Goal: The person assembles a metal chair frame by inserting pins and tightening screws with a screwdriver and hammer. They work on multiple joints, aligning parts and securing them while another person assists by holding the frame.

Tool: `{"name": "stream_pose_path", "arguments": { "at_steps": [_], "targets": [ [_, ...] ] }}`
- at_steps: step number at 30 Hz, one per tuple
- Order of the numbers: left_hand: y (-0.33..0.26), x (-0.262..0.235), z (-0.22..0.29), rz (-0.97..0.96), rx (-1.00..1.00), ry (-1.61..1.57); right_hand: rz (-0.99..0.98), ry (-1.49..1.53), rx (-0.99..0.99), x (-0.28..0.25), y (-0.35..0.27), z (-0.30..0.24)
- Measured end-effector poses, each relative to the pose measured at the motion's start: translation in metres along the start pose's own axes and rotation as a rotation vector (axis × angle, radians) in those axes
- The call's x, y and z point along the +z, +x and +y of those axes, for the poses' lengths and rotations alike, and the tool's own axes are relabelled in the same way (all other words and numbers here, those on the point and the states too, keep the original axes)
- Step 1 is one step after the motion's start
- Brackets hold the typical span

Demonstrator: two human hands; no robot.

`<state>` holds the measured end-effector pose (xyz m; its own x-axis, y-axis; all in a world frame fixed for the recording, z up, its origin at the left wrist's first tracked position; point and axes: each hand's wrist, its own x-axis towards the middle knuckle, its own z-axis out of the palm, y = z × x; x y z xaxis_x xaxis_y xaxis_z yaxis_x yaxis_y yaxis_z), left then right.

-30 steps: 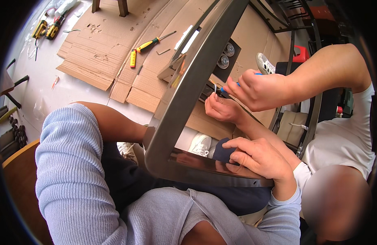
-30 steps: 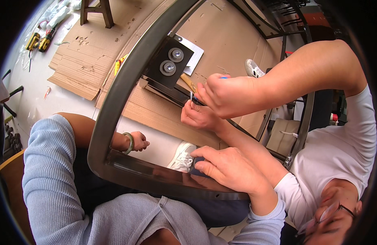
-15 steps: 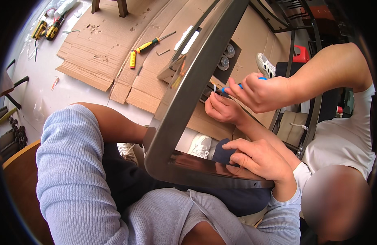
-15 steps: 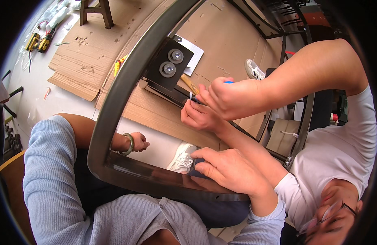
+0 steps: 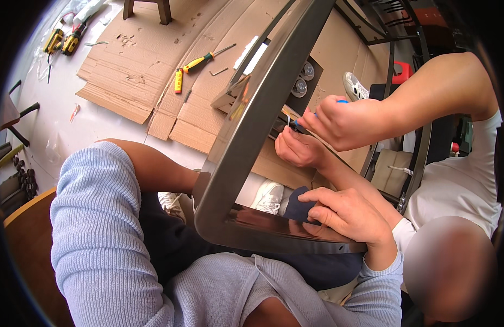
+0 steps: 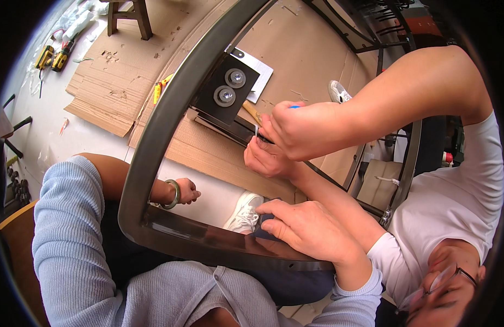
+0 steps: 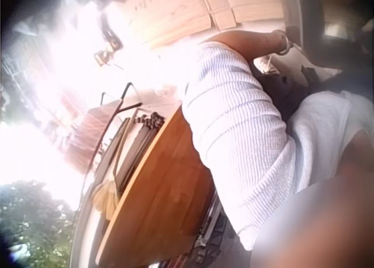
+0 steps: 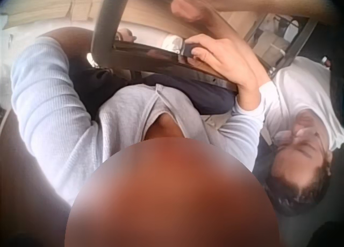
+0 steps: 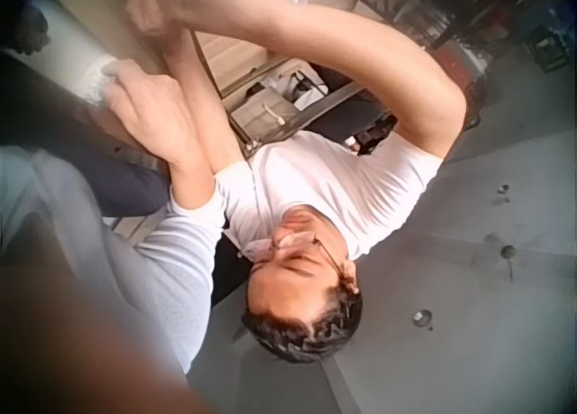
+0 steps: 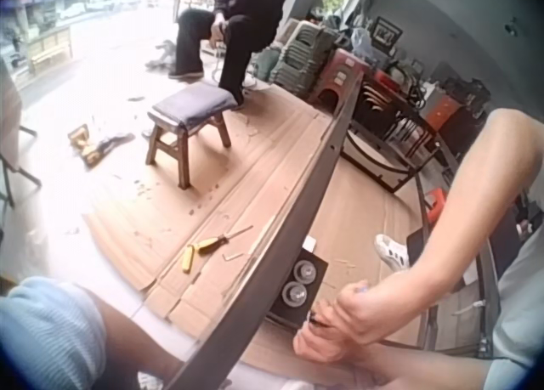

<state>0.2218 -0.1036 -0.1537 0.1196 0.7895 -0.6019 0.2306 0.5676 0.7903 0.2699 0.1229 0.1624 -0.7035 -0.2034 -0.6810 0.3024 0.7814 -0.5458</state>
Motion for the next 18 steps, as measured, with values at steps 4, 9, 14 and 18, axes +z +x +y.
{"name": "stream_pose_path", "arguments": {
  "at_steps": [4, 9, 14, 18],
  "targets": [
    [0.001, 0.0, 0.002, -0.014, -0.028, 0.046, 0.001, 0.014, -0.001, -0.001, 0.0, 0.0],
    [0.002, -0.005, 0.001, -0.029, -0.044, 0.119, -0.001, 0.02, -0.003, -0.001, 0.0, -0.001],
    [0.001, -0.013, -0.007, -0.04, -0.052, 0.223, 0.008, -0.009, 0.006, -0.001, 0.0, -0.001],
    [-0.002, -0.018, -0.015, -0.061, -0.06, 0.324, 0.003, -0.015, 0.002, -0.001, 0.0, 0.002]
  ]
}}
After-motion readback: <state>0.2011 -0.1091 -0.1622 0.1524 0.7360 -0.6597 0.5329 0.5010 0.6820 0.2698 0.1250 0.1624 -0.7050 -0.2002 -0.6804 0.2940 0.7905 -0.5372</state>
